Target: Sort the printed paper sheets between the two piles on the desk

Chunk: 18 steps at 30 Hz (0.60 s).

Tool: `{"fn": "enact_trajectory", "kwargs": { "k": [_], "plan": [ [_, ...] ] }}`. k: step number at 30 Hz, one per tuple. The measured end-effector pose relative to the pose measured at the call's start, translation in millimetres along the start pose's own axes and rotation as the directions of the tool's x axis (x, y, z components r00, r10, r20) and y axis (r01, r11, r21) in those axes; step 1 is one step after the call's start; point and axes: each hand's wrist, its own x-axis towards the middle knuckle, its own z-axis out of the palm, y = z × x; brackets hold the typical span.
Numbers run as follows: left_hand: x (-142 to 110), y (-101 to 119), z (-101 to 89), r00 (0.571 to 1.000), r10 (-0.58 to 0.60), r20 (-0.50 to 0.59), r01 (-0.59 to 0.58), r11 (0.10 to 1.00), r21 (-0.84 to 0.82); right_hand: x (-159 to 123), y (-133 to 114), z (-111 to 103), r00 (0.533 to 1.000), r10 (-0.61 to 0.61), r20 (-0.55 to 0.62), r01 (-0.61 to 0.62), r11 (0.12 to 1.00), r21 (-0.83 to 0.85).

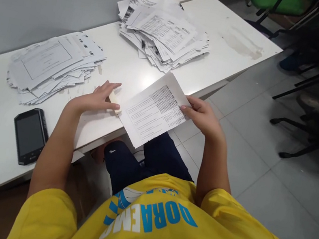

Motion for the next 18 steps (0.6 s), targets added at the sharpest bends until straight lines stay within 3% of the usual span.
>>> {"fn": "enact_trajectory", "kwargs": {
  "k": [4,7,10,12,13,15,18],
  "plan": [
    [-2,-4,-2.7,1.0,0.014,-0.013,-0.014,1.0,-0.008,-3,5,-6,0.999,0.005,-0.054,-0.005,1.0,-0.016],
    [-4,-3,-0.9,1.0,0.0,-0.029,-0.001,1.0,-0.015,3,13,-13,0.966,-0.06,-0.252,0.071,0.997,0.035],
    [-1,-3,6.0,0.997,0.044,-0.07,-0.053,0.99,-0.128,30,21,-16,0.84,-0.125,-0.529,0.268,0.942,0.203],
    [4,-8,9.6,0.965,0.094,-0.244,-0.149,0.964,-0.219,62,23,-14,0.738,-0.051,-0.673,0.367,0.867,0.336],
    [6,-14,9.8,0.915,0.092,-0.393,-0.183,0.963,-0.2,80,22,-11,0.703,0.021,-0.711,0.381,0.832,0.402],
    [8,-31,6.5,0.747,0.083,-0.659,-0.14,0.99,-0.033,119,18,-3,0.674,0.176,-0.718,0.351,0.779,0.52],
    [5,-66,-2.5,0.513,-0.002,-0.858,0.161,0.982,0.094,171,10,10,0.701,0.241,-0.671,0.307,0.747,0.59]
  ]
}}
